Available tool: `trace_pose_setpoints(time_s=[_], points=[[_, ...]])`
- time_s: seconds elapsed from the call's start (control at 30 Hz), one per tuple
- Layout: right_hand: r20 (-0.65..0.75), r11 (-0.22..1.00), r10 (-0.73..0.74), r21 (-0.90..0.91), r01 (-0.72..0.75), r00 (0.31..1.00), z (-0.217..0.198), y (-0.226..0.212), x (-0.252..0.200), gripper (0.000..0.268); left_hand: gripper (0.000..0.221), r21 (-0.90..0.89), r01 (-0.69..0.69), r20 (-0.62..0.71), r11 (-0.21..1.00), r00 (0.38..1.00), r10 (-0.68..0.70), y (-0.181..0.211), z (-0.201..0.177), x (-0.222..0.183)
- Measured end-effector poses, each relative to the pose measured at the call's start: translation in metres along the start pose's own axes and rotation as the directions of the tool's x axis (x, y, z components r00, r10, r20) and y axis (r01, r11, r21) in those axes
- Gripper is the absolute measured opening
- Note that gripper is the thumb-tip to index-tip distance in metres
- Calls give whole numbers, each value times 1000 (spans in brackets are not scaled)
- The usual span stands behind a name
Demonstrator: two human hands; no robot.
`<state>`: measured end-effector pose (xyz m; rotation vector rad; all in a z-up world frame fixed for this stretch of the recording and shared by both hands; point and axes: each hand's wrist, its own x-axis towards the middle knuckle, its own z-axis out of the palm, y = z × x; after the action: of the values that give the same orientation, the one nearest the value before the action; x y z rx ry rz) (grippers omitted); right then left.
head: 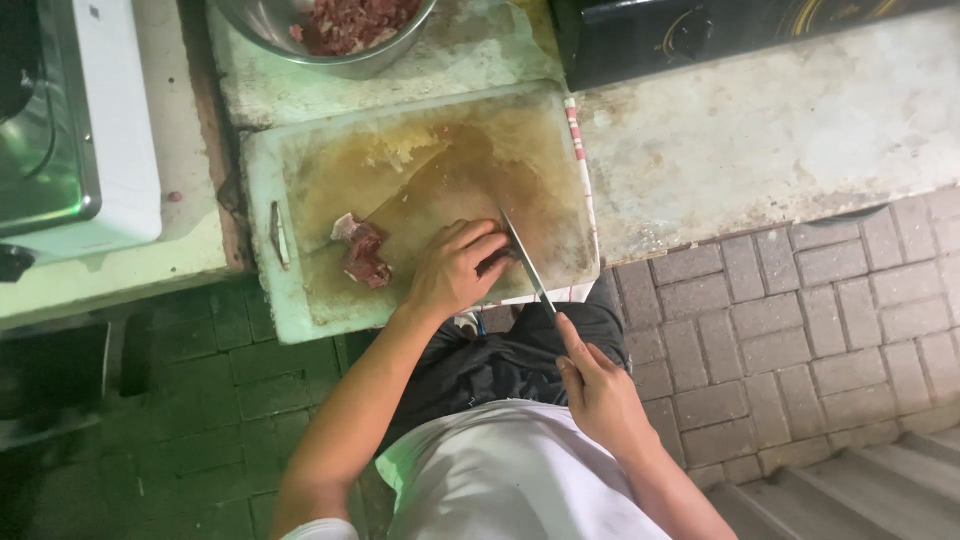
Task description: Cutting raw meat into small pieces on a wooden cutting board using a knife
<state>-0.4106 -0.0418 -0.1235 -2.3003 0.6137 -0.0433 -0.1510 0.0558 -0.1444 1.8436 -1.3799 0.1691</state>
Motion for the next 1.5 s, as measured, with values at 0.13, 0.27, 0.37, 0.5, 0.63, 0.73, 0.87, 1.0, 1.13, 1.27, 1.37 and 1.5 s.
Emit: trace_pose_setpoints(time_s=[0.13,0.27,0.37,0.5,0.63,0.73,0.87,1.0,1.13,1.27,1.37,1.5], points=[[44,992,-44,-116,49,998,6,-1,-6,61,12,-82,-43,36,996,998,46,9,-10,17],[97,984,71,-170,-54,993,15,-6,-4,65,12,-44,-88,53,995,994,90,12,-7,21],[200,963,159,-246,-108,967,11,-16,7,74,13,42,-109,83,993,991,106,11,-6,25],[328,966,239,-176,-189,914,-2,-26,23,81,12,19,-64,127,998,990,61,12,-6,31],[-26,955,-73,-289,62,997,-2,-28,42,62,14,-18,-29,-19,999,999,28,-5,12,17],[-31,949,-77,-310,63,997,2,-32,63,57,10,-7,-35,-32,999,999,35,-4,10,18],[-33,946,-83,-317,68,996,-3,-37,57,60,9,28,-30,-27,999,999,30,-4,12,17],[46,959,24,-283,-10,999,-17,-31,21,60,10,20,-22,-33,1000,999,23,-5,14,14],[136,971,112,-224,-79,984,-9,-10,-13,63,11,0,-30,-20,1000,999,30,-9,17,9],[45,974,29,-227,-18,999,7,-21,39,64,10,-18,-34,-8,999,999,34,-5,14,13],[-72,995,-18,-96,11,997,18,-24,84,60,10,9,-56,-2,998,998,56,0,13,19],[-55,995,-26,-101,20,998,0,-32,66,59,11,68,-46,-16,997,999,47,-6,18,10]])
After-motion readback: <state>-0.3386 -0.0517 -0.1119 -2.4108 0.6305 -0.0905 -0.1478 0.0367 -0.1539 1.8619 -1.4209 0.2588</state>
